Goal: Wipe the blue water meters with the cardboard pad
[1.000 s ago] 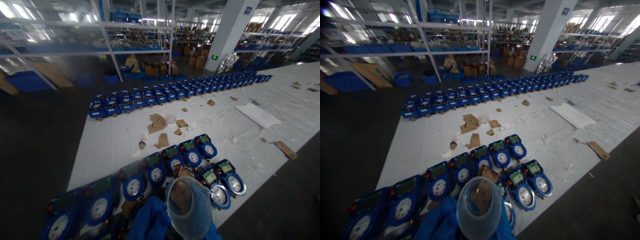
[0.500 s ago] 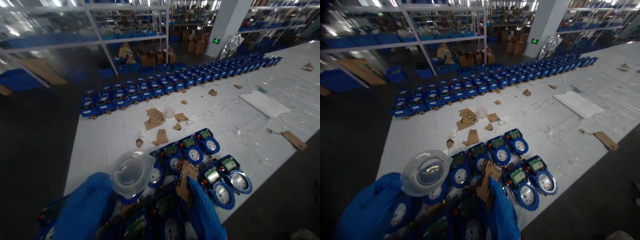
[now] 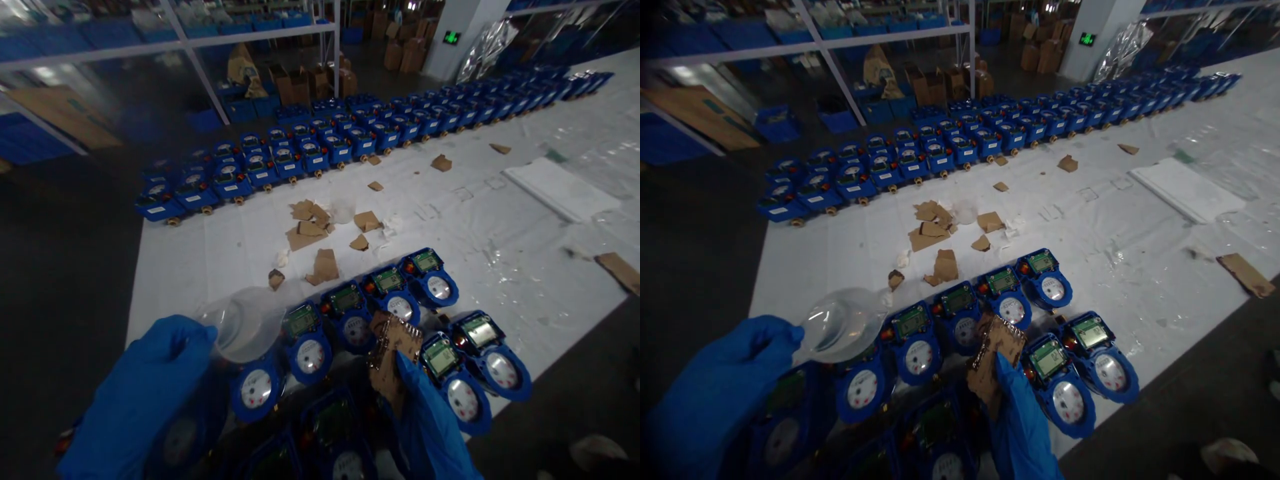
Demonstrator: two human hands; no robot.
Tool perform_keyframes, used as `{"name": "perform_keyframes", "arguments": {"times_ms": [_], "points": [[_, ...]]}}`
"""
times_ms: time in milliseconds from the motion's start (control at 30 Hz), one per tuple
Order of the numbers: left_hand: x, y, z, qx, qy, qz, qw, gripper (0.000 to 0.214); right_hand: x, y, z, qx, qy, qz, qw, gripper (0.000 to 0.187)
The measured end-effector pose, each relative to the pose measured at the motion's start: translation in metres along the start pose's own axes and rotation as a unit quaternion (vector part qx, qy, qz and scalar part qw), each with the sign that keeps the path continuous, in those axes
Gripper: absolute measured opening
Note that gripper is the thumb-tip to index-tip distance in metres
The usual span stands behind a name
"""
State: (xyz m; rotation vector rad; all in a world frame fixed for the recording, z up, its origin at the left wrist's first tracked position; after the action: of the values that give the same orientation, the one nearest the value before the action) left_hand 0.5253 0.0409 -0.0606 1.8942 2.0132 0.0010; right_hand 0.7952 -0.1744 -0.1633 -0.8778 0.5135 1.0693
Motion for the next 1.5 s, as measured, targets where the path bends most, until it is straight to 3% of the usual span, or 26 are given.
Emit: {"name": "perform_keyframes", "arguments": {"times_ms": [100, 300, 667, 933, 1133, 1500], "points": [[0.009, 0.000, 0.005, 0.057, 0.006, -0.019, 0.998, 0.034, 0.004, 0.000, 0.006, -0.007, 0.003, 0.002, 1.000, 0.067], [0.019, 0.006, 0.015, 0.093, -0.007, 0.010, 0.996, 0.024, 0.010, 0.004, 0.011, -0.032, 0.020, 0.008, 0.999, 0.061], [0.017, 0.038, 0.011, 0.147, -0.035, 0.062, 0.987, 0.036, 0.022, 0.010, -0.001, -0.018, -0.009, 0.031, 0.999, 0.060], [0.018, 0.044, 0.011, 0.172, -0.035, 0.097, 0.980, 0.036, 0.017, 0.005, 0.004, -0.017, -0.015, 0.021, 1.000, 0.058], [0.015, 0.054, 0.010, 0.197, -0.065, 0.079, 0.975, 0.038, 0.018, 0.002, 0.003, -0.003, -0.025, 0.031, 0.999, 0.049], [0.011, 0.071, 0.010, 0.223, -0.084, 0.077, 0.968, 0.038, 0.018, -0.002, 0.002, -0.001, 0.003, 0.013, 1.000, 0.052]]}}
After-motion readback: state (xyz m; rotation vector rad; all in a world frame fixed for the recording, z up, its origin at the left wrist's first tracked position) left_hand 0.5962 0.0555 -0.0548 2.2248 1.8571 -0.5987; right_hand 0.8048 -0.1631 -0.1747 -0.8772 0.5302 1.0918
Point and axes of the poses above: each hand's wrist, its own x-axis towards the middle knuckle, its own z-axis out of the palm, y = z × x, the point moved 4 cm from there along x, towards the middle knuckle, and after that the axes turned 1 degree about -z, right-handed, at the moved point
